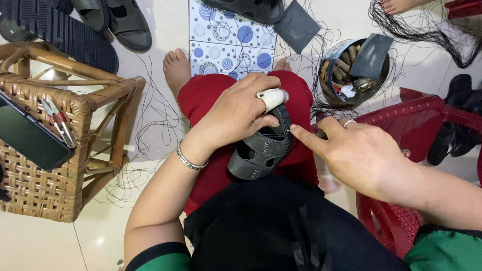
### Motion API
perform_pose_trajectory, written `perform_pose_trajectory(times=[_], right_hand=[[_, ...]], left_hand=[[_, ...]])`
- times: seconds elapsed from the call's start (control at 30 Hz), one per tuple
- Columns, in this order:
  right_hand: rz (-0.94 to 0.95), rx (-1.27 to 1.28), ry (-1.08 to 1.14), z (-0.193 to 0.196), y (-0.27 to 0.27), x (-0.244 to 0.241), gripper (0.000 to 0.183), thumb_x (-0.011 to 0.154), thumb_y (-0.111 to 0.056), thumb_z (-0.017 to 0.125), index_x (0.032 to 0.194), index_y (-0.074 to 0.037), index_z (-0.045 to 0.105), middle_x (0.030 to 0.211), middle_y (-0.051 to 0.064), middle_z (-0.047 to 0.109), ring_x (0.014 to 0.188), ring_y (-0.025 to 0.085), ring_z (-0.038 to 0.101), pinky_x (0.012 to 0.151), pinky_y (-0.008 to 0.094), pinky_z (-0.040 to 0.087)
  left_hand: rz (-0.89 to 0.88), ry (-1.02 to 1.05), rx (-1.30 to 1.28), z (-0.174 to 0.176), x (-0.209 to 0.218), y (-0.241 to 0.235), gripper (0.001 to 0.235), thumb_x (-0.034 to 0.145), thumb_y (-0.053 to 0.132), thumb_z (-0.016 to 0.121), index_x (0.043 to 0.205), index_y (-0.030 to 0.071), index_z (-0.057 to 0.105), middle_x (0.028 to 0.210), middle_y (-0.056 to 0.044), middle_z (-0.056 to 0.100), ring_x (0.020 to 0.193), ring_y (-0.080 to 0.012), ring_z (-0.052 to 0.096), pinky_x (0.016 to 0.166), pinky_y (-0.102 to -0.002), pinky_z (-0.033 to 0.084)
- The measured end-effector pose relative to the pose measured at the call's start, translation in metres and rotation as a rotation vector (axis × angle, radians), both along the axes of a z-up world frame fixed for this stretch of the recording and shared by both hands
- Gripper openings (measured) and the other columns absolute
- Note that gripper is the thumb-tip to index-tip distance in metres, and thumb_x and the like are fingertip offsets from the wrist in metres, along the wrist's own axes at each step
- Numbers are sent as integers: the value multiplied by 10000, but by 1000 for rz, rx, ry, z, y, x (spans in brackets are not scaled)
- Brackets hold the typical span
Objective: The person sits on the floor and sews a black sandal using a needle and thread. They repeatedly push the needle through the sandal's sole and pull the thread to stitch it. The person occasionally adjusts the sandal's position on their lap.
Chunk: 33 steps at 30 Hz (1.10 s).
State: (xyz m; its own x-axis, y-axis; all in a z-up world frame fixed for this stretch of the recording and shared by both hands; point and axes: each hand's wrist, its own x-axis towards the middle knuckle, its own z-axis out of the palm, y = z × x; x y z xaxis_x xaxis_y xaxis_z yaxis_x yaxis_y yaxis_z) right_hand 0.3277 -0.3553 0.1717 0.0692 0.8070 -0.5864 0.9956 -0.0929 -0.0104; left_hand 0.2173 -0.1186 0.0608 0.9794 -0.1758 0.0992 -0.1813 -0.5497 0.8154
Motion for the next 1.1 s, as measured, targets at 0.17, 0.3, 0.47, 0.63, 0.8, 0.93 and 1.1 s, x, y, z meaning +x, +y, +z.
perform_pose_trajectory(times=[0.17, 0.3, 0.47, 0.63, 0.8, 0.93, 1.1], right_hand=[[-55, -61, 64, -6, 17, 2, 1042, 556, -551, 869, 1482, -286, 474, 1023, 85, 624, 580, 317, 748, 425, 461, 564], [-101, 119, 59, -15, 25, -7, 343, 873, -161, 602, 1213, -196, 576, 831, 69, 592, 551, 340, 684, 396, 489, 483], [-168, 308, 100, -17, 28, -4, 201, 1067, -335, 486, 971, -174, 559, 806, 50, 611, 655, 314, 707, 521, 416, 553], [-158, 389, 90, -18, 27, 1, 204, 1065, -324, 506, 937, -178, 571, 777, 39, 621, 632, 287, 703, 517, 397, 553], [-162, 421, 108, -23, 23, 1, 187, 1048, -303, 552, 924, -168, 591, 753, 54, 628, 627, 299, 697, 527, 410, 549], [-97, 476, 14, -43, 12, -2, 133, 1018, -271, 549, 936, -182, 604, 813, 39, 658, 678, 247, 699, 572, 339, 546], [-171, 500, 159, -35, 19, 1, 41, 958, -178, 594, 987, -150, 603, 736, 74, 637, 640, 288, 695, 561, 392, 557]], left_hand=[[33, -69, -7, -12, -2, -1, 499, 907, 401, 763, 1174, -7, 656, 1316, -134, 575, 1186, -354, 514, 909, -492, 535], [69, -93, -43, -19, -1, -3, 484, 887, 352, 813, 1209, 33, 643, 1283, -89, 587, 1190, -328, 542, 854, -458, 565], [245, -99, -124, -20, -11, -16, 512, 850, 320, 819, 1263, 48, 687, 1424, -126, 560, 1378, -356, 489, 1096, -495, 480], [476, -128, 50, -5, -54, -51, 423, 911, 359, 777, 1135, 12, 684, 1177, -146, 629, 1136, -345, 641, 866, -428, 579], [443, -213, 266, -9, -61, -65, 275, 914, 229, 735, 687, 87, 675, 907, -47, 612, 820, -269, 621, 596, -359, 502], [308, -155, -220, 25, -52, -55, 214, 846, 140, 742, 672, 56, 649, 984, -88, 668, 889, -298, 618, 720, -385, 464], [347, 256, -1204, 21, -51, -48, 124, 882, 74, 781, 1002, 49, 759, 1040, -158, 766, 810, -163, 722, 741, -289, 625]])
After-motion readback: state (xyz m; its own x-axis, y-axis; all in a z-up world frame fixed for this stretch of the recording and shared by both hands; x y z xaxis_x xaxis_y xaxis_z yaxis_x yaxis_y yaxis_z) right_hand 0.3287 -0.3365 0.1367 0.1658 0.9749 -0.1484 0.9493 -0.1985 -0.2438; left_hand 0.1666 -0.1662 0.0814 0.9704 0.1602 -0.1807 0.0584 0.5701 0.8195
